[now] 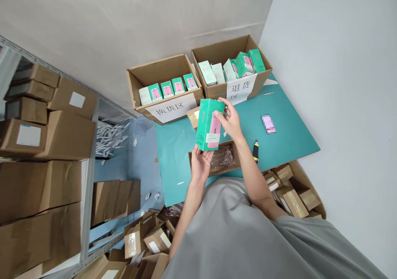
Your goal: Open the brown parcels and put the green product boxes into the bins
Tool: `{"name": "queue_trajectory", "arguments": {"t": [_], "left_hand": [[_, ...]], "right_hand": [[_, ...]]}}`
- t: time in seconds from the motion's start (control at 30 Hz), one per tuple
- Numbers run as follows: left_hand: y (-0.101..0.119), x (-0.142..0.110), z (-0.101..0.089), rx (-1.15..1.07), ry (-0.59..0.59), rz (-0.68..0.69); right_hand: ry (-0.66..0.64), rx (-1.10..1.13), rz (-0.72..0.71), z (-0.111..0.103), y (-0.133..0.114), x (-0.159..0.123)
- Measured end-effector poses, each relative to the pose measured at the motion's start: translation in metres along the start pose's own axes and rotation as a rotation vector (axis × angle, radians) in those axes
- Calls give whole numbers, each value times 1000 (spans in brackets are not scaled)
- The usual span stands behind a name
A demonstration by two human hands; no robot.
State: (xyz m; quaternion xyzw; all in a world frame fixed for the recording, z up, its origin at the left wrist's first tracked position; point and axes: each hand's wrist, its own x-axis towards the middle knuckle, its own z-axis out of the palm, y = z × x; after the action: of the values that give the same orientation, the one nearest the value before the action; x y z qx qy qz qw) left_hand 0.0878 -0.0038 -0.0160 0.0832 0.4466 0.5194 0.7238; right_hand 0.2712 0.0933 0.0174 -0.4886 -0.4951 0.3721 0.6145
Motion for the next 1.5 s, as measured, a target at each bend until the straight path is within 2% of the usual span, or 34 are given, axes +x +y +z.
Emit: {"name": "queue_trajectory", "arguments": {"t": [0.2, 0.47, 0.6, 0.83, 1.0, 1.13, 1.23, 1.33, 1.5], "left_hand": [[-1, 0, -1, 31, -11, -13], [0, -5, -2, 125, -58, 182], [-1, -6, -3, 194, -24, 268], [-2, -17, 5, 384, 2, 528], [-5, -28, 12, 425, -9, 537], [-7, -26, 9, 407, -40, 518], [-8, -19, 4, 362, -87, 394], [-13, -13, 1, 362, -131, 278], [-28, -17, 5, 497, -125, 474]], "right_hand": [[22, 18, 19, -1, 8, 0], [66, 25, 22, -9, 5, 3], [51, 38, 38, -11, 6, 2], [140, 59, 55, -8, 2, -2], [168, 31, 28, -7, 1, -2], [203, 16, 26, -10, 8, 0], [243, 13, 32, -12, 12, -1], [319, 146, 70, -9, 10, -4], [397, 460, 209, 0, -2, -5]]}}
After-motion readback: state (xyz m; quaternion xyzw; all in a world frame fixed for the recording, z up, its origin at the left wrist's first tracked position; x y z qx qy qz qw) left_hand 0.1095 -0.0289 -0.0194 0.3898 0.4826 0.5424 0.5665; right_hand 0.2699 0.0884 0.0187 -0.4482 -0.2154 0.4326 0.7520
